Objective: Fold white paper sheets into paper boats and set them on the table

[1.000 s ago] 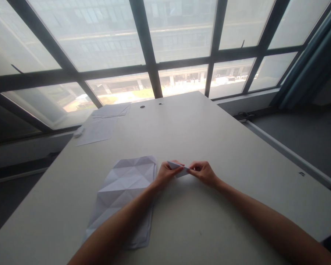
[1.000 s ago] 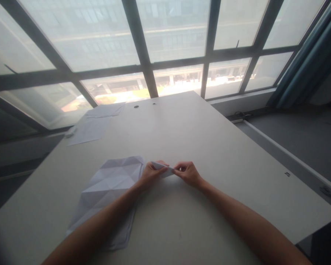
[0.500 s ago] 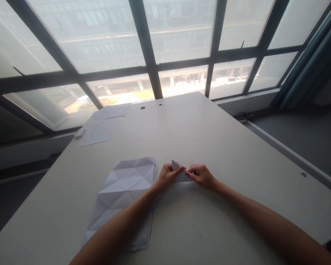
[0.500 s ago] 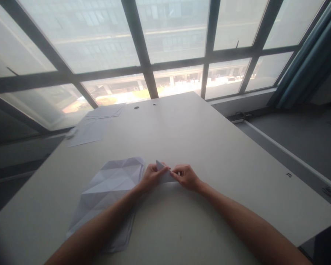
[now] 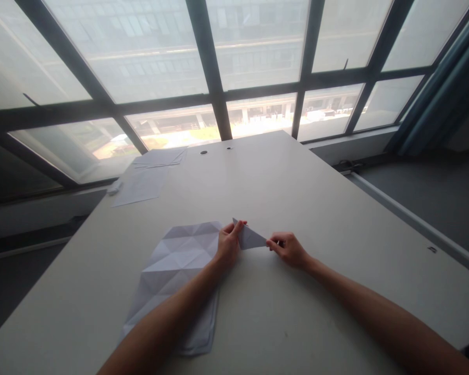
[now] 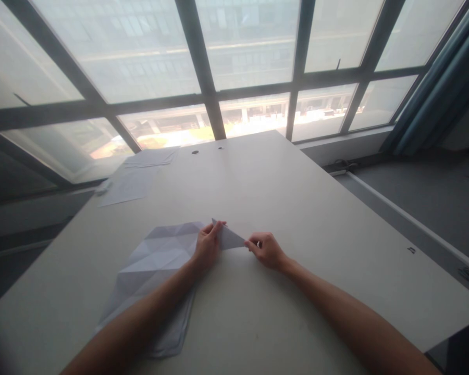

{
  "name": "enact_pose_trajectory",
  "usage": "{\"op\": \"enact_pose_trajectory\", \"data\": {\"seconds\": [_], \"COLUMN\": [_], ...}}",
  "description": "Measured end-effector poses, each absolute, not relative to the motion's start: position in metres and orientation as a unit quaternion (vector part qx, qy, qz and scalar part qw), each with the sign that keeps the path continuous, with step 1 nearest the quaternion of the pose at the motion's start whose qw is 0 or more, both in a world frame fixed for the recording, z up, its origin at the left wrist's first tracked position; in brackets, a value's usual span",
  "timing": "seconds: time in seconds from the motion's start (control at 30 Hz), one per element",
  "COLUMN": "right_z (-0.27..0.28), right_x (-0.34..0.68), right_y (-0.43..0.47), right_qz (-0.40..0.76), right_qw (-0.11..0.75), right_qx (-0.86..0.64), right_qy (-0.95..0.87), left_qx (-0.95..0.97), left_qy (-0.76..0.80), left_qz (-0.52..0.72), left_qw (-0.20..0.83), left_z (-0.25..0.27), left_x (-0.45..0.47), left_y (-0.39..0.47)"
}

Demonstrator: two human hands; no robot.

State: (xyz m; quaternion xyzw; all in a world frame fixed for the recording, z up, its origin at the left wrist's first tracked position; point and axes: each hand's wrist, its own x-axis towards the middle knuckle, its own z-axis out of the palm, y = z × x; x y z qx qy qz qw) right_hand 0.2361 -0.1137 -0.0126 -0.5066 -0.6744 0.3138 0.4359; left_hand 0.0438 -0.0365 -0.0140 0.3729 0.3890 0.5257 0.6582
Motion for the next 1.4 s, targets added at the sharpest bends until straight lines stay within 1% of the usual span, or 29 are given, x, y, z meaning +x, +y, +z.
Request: {"op": "enact_pose_trajectory", "data": {"seconds": [0.2,0.4,0.57,0.73,0.87,0.97,1.07,1.13,1.3,1.4], "right_z": [-0.012,-0.013,-0.015,-0.015,-0.011,-0.010,-0.009,-0.008,-0.006,-0.007], "right_x": [0.238,0.240,0.244,0.245,0.246,0.248,0.249,0.247,0.231,0.224], "right_y": [-0.113,-0.114,-0.116,-0.117,-0.117,-0.116,-0.114,-0.114,-0.121,-0.123], "right_qz": [0.290,0.293,0.307,0.293,0.282,0.281,0.308,0.344,0.429,0.463], "right_qw": [0.445,0.440,0.435,0.428,0.441,0.478,0.524,0.529,0.470,0.438], "right_qx": [-0.516,-0.516,-0.487,-0.487,-0.492,-0.497,-0.501,-0.491,-0.460,-0.455], "right_qy": [-0.672,-0.675,-0.692,-0.703,-0.695,-0.667,-0.616,-0.601,-0.619,-0.622], "left_qx": [0.375,0.375,0.359,0.361,0.356,0.355,0.387,0.428,0.559,0.603], "left_qy": [0.386,0.394,0.386,0.391,0.393,0.399,0.405,0.410,0.381,0.352], "left_qz": [0.539,0.541,0.555,0.556,0.573,0.585,0.564,0.532,0.462,0.436], "left_qw": [0.648,0.641,0.644,0.639,0.625,0.610,0.607,0.604,0.573,0.568], "left_z": [-0.015,-0.013,-0.013,-0.015,-0.016,-0.017,-0.018,-0.017,-0.012,-0.010], "left_x": [0.042,0.040,0.038,0.038,0.036,0.035,0.038,0.040,0.043,0.044], "left_y": [-0.034,-0.032,-0.030,-0.029,-0.026,-0.025,-0.029,-0.033,-0.047,-0.051]}}
